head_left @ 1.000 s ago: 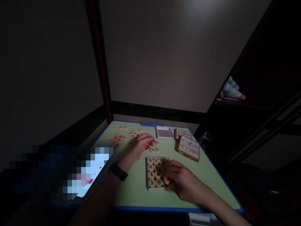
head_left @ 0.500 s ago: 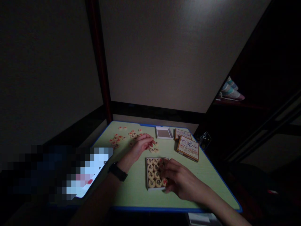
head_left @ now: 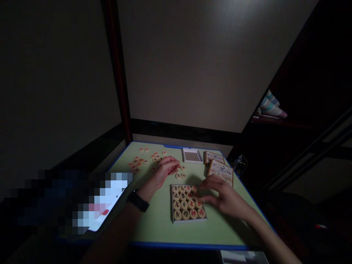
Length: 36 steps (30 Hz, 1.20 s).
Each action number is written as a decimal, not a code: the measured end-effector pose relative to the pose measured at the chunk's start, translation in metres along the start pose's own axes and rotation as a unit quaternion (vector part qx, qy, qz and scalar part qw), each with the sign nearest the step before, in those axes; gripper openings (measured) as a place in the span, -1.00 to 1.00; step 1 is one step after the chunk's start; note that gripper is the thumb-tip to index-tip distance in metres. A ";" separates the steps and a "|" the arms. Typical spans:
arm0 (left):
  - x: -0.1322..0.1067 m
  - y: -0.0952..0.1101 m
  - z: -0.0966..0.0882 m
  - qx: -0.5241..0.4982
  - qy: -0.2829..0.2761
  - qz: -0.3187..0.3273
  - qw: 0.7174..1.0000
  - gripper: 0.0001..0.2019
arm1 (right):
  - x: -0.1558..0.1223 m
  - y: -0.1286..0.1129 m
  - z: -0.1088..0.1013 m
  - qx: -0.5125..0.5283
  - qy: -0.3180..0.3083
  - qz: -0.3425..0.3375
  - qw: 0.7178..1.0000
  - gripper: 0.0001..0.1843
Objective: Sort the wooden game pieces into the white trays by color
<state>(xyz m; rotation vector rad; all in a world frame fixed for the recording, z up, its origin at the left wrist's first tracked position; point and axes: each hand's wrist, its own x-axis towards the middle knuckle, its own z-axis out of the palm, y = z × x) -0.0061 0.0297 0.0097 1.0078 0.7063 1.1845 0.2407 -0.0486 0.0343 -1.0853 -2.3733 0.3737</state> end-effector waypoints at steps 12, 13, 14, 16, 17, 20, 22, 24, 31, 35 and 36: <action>0.002 0.000 -0.003 0.039 0.040 -0.008 0.998 -0.80 | -0.012 0.129 -0.021 -0.161 -0.099 0.220 0.957 0.20; 0.003 -0.001 -0.005 0.048 0.041 -0.001 0.998 -0.79 | -0.011 0.129 -0.019 -0.169 -0.096 0.223 0.955 0.19; 0.004 -0.002 -0.006 0.065 0.042 0.006 0.997 -0.79 | -0.011 0.129 -0.017 -0.176 -0.090 0.227 0.954 0.17; 0.006 -0.004 -0.008 0.135 0.037 0.031 0.990 -0.79 | -0.010 0.131 -0.016 -0.191 -0.078 0.235 0.950 0.15; 0.007 -0.005 -0.008 0.194 0.026 0.053 0.979 -0.79 | -0.011 0.133 -0.015 -0.197 -0.073 0.239 0.948 0.13; 0.006 -0.010 -0.003 0.423 -0.062 0.140 0.893 -0.70 | -0.013 0.139 -0.012 -0.200 -0.050 0.229 0.951 0.08; 0.005 -0.016 0.004 0.550 -0.132 0.160 0.809 -0.60 | -0.014 0.140 -0.011 -0.188 -0.031 0.209 0.959 0.06; 0.005 -0.024 0.008 0.631 -0.176 0.134 0.744 -0.53 | -0.017 0.138 -0.011 -0.175 -0.014 0.197 0.965 0.05; 0.008 -0.029 -0.017 0.730 -0.197 0.089 0.649 -0.53 | -0.025 0.091 -0.022 -0.065 0.026 0.157 0.985 0.01; 0.008 -0.023 -0.030 0.744 -0.162 0.101 0.641 -0.56 | -0.021 0.053 -0.019 0.067 -0.022 0.108 0.992 0.00; 0.010 -0.022 -0.030 0.743 -0.156 0.117 0.640 -0.56 | -0.019 0.045 -0.015 0.097 -0.038 0.096 0.990 0.02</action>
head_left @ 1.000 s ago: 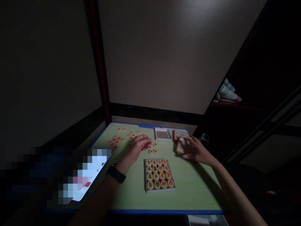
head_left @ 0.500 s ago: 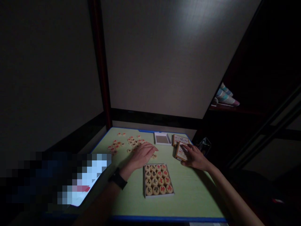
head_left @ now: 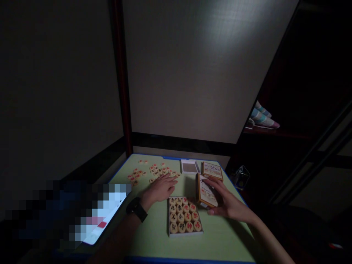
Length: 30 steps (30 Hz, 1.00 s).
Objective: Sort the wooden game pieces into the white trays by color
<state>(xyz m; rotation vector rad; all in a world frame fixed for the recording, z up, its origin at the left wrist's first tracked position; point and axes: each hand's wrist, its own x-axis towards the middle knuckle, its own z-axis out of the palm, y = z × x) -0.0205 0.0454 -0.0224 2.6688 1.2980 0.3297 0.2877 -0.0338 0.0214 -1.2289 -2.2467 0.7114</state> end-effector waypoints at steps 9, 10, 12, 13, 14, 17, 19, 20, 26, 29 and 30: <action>0.031 0.007 0.008 0.044 0.024 0.013 0.999 -0.55 | 0.017 -0.038 0.045 -0.008 -0.104 -0.034 0.994 0.12; 0.030 0.005 0.009 0.049 0.031 0.012 0.998 -0.56 | 0.020 -0.041 0.048 -0.028 -0.108 -0.040 0.993 0.12; 0.025 -0.001 0.010 0.060 0.052 0.015 0.997 -0.58 | 0.024 -0.046 0.053 -0.069 -0.113 -0.051 0.990 0.12; 0.022 -0.004 0.010 0.065 0.063 0.016 0.996 -0.59 | 0.025 -0.049 0.055 -0.089 -0.116 -0.055 0.988 0.11; 0.020 -0.007 0.010 0.067 0.074 0.014 0.995 -0.59 | 0.027 -0.052 0.057 -0.108 -0.119 -0.058 0.985 0.11; 0.011 -0.012 0.004 0.056 0.110 0.007 0.992 -0.60 | 0.029 -0.061 0.060 -0.149 -0.131 -0.059 0.978 0.12; 0.004 -0.009 -0.001 0.036 0.132 0.006 0.991 -0.59 | 0.030 -0.068 0.061 -0.162 -0.140 -0.058 0.975 0.11; 0.000 -0.006 -0.003 0.022 0.140 0.001 0.990 -0.58 | 0.031 -0.070 0.062 -0.167 -0.146 -0.058 0.973 0.10; -0.048 0.031 -0.008 -0.084 0.108 -0.021 0.990 -0.53 | 0.026 -0.067 0.069 -0.149 -0.153 -0.070 0.974 0.04; -0.075 0.050 -0.007 -0.110 0.044 -0.029 0.993 -0.48 | 0.020 -0.058 0.070 -0.123 -0.134 -0.081 0.980 0.04; -0.082 0.055 -0.008 -0.116 0.024 -0.030 0.992 -0.46 | 0.018 -0.056 0.070 -0.115 -0.128 -0.087 0.981 0.04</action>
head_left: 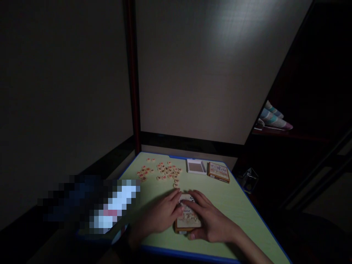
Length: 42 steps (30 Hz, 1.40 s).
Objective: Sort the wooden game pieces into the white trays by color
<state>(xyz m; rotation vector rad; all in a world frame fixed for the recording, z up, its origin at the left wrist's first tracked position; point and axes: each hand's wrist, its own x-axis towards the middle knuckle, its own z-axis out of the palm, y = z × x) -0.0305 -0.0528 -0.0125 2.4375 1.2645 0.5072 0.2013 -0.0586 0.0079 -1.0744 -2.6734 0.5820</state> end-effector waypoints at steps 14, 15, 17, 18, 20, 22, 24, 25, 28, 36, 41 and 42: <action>-0.014 -0.001 0.010 0.051 -0.069 0.016 0.996 -0.13 | -0.018 0.020 0.027 -0.070 0.009 -0.009 0.997 -0.06; -0.015 -0.003 0.011 0.056 -0.063 0.026 0.996 -0.15 | -0.018 0.019 0.027 -0.077 0.013 -0.010 0.997 -0.11; -0.015 -0.005 0.014 0.065 -0.052 0.044 0.996 -0.18 | -0.018 0.019 0.028 -0.093 0.026 -0.010 0.995 -0.18; -0.015 -0.005 0.015 0.071 -0.049 0.049 0.995 -0.19 | -0.018 0.020 0.029 -0.103 0.035 -0.011 0.994 -0.19; -0.010 -0.005 0.015 0.085 -0.053 0.051 0.994 -0.19 | -0.018 0.023 0.031 -0.120 0.049 -0.013 0.991 -0.17; 0.000 -0.005 0.015 0.097 -0.066 0.046 0.992 -0.16 | -0.019 0.031 0.031 -0.134 0.055 -0.005 0.989 -0.19; 0.015 -0.003 0.017 0.105 -0.068 0.043 0.991 -0.14 | -0.021 0.041 0.031 -0.144 0.062 0.017 0.987 -0.22; 0.024 -0.002 0.020 0.109 -0.061 0.046 0.991 -0.14 | -0.021 0.046 0.030 -0.148 0.068 0.030 0.986 -0.24; 0.050 0.003 0.030 0.131 -0.017 0.058 0.989 -0.22 | -0.024 0.061 0.024 -0.155 0.084 0.075 0.981 -0.25; 0.093 0.019 0.037 0.185 0.030 0.064 0.980 -0.44 | -0.028 0.069 -0.005 -0.166 0.057 0.185 0.967 -0.32; 0.133 0.006 0.018 0.213 0.060 0.019 0.975 -0.59 | -0.026 0.060 0.007 -0.164 0.091 0.196 0.963 -0.44; 0.141 0.003 0.015 0.219 0.055 0.010 0.974 -0.58 | -0.026 0.060 0.012 -0.163 0.093 0.196 0.963 -0.44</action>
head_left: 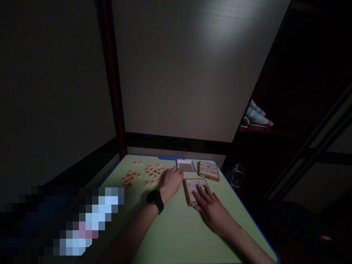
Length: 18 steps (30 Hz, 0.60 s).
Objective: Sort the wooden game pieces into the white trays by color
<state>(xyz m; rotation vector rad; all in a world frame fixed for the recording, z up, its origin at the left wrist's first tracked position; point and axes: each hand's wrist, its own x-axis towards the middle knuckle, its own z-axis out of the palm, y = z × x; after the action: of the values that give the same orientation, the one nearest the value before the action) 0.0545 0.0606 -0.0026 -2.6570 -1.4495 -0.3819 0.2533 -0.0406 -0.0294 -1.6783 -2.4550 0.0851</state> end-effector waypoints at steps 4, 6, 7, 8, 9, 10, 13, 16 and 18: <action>0.020 -0.008 0.000 -0.001 -0.034 -0.011 0.999 -0.62 | -0.001 0.000 0.013 -0.019 0.021 -0.004 1.000 -0.45; 0.024 -0.008 0.000 -0.007 -0.044 -0.015 0.999 -0.61 | 0.000 0.001 0.015 -0.031 0.032 -0.011 0.999 -0.47; 0.024 -0.009 0.000 -0.011 -0.045 -0.018 0.999 -0.60 | 0.001 0.001 0.015 -0.034 0.033 -0.014 0.999 -0.47; 0.024 -0.009 -0.002 -0.014 -0.043 -0.021 0.999 -0.59 | 0.002 -0.001 0.014 -0.036 0.030 -0.014 0.999 -0.47; 0.024 -0.010 -0.005 -0.017 -0.040 -0.026 0.999 -0.58 | 0.004 -0.003 0.013 -0.037 0.026 -0.013 0.999 -0.47; 0.024 -0.011 -0.009 -0.022 -0.032 -0.034 0.999 -0.57 | 0.007 -0.005 0.011 -0.037 0.019 -0.011 0.999 -0.46; 0.018 -0.016 -0.029 -0.048 0.009 -0.066 0.997 -0.59 | 0.020 -0.015 0.006 -0.033 -0.006 -0.007 0.999 -0.44; 0.001 -0.019 -0.053 -0.074 0.044 -0.083 0.993 -0.65 | 0.044 -0.021 0.002 -0.033 -0.033 -0.015 0.999 -0.37; -0.020 -0.016 -0.065 -0.095 0.062 -0.076 0.991 -0.66 | 0.063 -0.019 0.002 -0.041 -0.033 -0.022 0.998 -0.35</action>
<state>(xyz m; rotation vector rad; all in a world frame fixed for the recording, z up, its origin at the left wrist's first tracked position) 0.0190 0.0402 0.0542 -2.6138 -1.6570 -0.7175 0.2130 0.0113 -0.0222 -1.6792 -2.5744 0.0348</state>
